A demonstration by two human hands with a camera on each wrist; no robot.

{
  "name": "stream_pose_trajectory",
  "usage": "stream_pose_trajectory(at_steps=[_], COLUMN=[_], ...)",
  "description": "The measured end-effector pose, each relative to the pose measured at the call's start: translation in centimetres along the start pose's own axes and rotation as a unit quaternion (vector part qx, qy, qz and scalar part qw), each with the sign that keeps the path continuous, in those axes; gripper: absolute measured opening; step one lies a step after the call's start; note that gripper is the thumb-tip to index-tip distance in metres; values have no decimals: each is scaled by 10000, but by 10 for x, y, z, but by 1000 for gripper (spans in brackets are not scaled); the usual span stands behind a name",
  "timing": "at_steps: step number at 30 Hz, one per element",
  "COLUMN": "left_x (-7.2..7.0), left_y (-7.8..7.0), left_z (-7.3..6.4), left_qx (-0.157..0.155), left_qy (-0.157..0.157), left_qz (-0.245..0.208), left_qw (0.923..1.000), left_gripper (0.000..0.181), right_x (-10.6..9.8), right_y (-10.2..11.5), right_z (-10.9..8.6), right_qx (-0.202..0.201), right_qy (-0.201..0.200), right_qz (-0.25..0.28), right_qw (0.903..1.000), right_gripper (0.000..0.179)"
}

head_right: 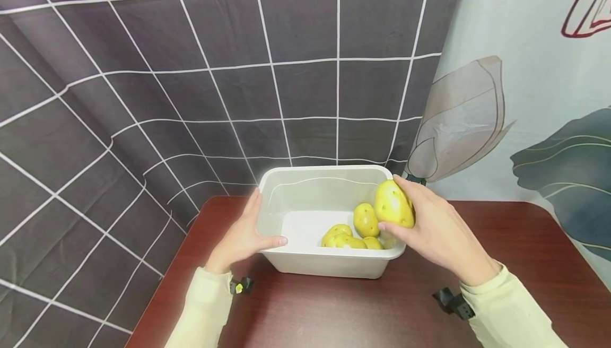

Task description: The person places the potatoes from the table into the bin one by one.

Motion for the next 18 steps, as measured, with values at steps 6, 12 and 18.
stream_pose_trajectory(at_steps=[6, 12, 18], left_x=[1, 1, 0], left_y=[1, 1, 0], left_z=[1, 2, 2], left_qx=[5, 18, -5], left_qy=[3, -3, 19], left_qz=[34, 51, 87], left_qw=[10000, 10000, 10000], left_gripper=[133, 134, 133], right_x=[1, 4, 7], right_y=[-1, -3, -4], right_z=[6, 12, 20], right_qx=[35, 55, 115], right_qy=[192, 429, 669], right_qz=[-89, -165, -241], right_qw=[9998, 9989, 9974], right_gripper=[88, 89, 91])
Point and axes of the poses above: each hand's wrist, its own z-axis towards the middle knuckle, its own x-axis out of the palm, y = z × x, the point moved 4 cm from there along z, towards the middle knuckle, and after that the axes turned 13 degrees about x, right-handed, at the moved point
